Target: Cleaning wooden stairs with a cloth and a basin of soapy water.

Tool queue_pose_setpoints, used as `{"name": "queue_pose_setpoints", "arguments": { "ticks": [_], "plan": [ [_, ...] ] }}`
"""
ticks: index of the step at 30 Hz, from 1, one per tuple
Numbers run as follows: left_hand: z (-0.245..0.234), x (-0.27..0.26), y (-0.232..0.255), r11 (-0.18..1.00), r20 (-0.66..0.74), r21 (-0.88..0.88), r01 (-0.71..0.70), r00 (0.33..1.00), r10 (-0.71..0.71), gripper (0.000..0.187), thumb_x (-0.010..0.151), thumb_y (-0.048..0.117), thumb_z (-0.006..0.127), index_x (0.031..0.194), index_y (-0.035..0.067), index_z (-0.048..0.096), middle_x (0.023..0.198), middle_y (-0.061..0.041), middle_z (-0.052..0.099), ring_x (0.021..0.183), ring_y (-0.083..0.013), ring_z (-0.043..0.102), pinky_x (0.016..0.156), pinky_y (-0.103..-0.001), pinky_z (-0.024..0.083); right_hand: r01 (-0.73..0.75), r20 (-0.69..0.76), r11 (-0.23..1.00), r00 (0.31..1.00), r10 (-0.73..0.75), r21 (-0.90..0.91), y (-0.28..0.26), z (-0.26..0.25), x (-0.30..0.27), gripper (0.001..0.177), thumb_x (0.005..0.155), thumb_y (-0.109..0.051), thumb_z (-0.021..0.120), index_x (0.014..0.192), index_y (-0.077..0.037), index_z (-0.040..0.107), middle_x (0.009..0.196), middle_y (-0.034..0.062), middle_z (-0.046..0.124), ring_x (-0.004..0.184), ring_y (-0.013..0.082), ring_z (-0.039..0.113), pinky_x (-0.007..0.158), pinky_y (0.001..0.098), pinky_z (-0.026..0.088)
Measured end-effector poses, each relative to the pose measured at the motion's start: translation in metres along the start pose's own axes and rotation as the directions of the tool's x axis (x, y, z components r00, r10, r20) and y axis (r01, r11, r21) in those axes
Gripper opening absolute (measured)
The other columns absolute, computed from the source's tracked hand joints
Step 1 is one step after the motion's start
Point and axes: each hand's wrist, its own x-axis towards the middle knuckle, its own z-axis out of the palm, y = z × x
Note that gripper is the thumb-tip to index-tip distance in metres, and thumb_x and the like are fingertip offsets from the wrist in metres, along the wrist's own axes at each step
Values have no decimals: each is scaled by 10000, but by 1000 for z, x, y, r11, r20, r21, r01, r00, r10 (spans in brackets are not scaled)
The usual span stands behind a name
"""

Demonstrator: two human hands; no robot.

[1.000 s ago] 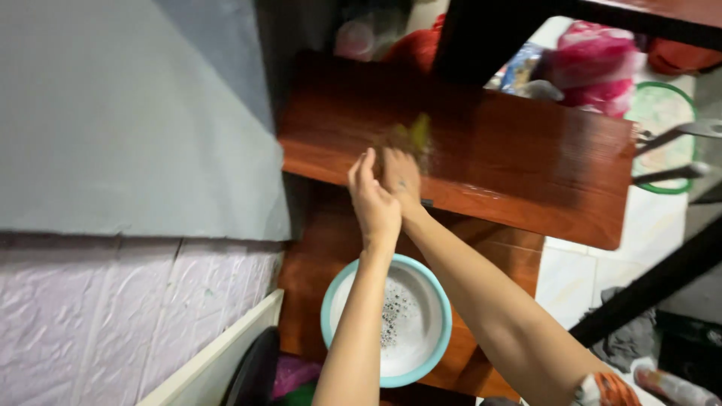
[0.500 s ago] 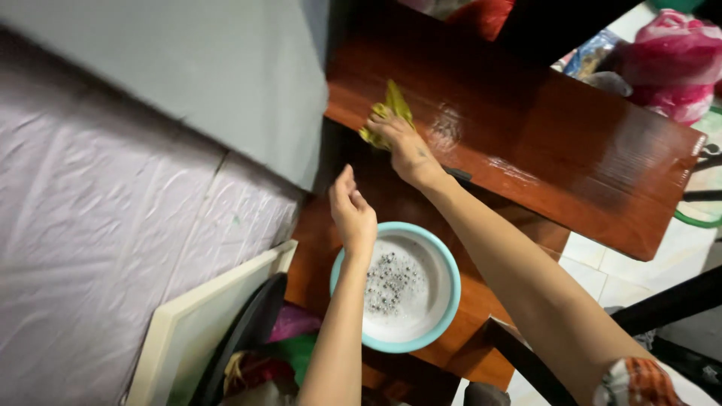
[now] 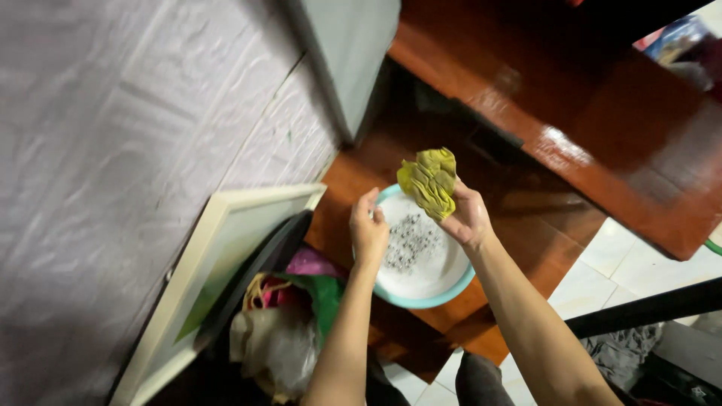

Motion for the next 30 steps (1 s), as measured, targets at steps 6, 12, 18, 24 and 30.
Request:
{"name": "queue_pose_setpoints", "arguments": {
  "ticks": [6, 12, 18, 24, 30],
  "plan": [
    [-2, -46, -40, 1000, 21, -24, 4, 1000, -4, 380, 883, -45, 623, 1254, 24, 662, 1242, -171, 681, 1163, -315, 658, 1012, -390, 519, -68, -161, 992, 983, 85, 109, 48, -44, -41, 485, 1033, -174, 444, 1494, -22, 464, 1491, 193, 537, 1329, 332, 557, 1121, 473, 467],
    [-3, -87, -72, 993, 58, 6, 118, 991, -118, 365, 885, -17, 630, 1246, 30, 660, 1223, -173, 681, 1161, -321, 656, 1014, -401, 513, -36, -461, 995, 884, 77, 97, 75, -99, -92, 473, 1034, -240, 448, 1444, -10, 500, 1435, 192, 575, 1272, 322, 585, 1111, 462, 471],
    [2, -117, -96, 987, 49, 111, 113, 992, -119, 374, 863, -7, 643, 1235, 36, 667, 1218, -186, 679, 1172, -366, 620, 1030, -440, 477, -21, -520, 993, 851, 78, 114, 80, -137, -125, 467, 1036, -199, 413, 1416, 63, 486, 1435, 229, 566, 1282, 332, 588, 1116, 463, 475],
    [3, -128, -97, 993, 36, 75, 88, 995, -90, 356, 871, -11, 633, 1223, 39, 661, 1228, -189, 678, 1184, -367, 620, 1043, -439, 469, -23, -526, 997, 849, 58, 73, 73, -126, -123, 469, 1036, -204, 382, 1414, 54, 483, 1418, 219, 577, 1276, 322, 590, 1105, 456, 483],
    [-4, -120, -92, 985, 8, 150, 86, 996, -88, 392, 844, -23, 652, 1227, 57, 664, 1235, -186, 658, 1200, -383, 584, 1053, -451, 443, -54, -565, 995, 825, -4, -85, 58, -97, -105, 444, 1003, -211, 414, 1397, -26, 504, 1363, 177, 583, 1206, 293, 599, 1079, 465, 484]
  ]
}}
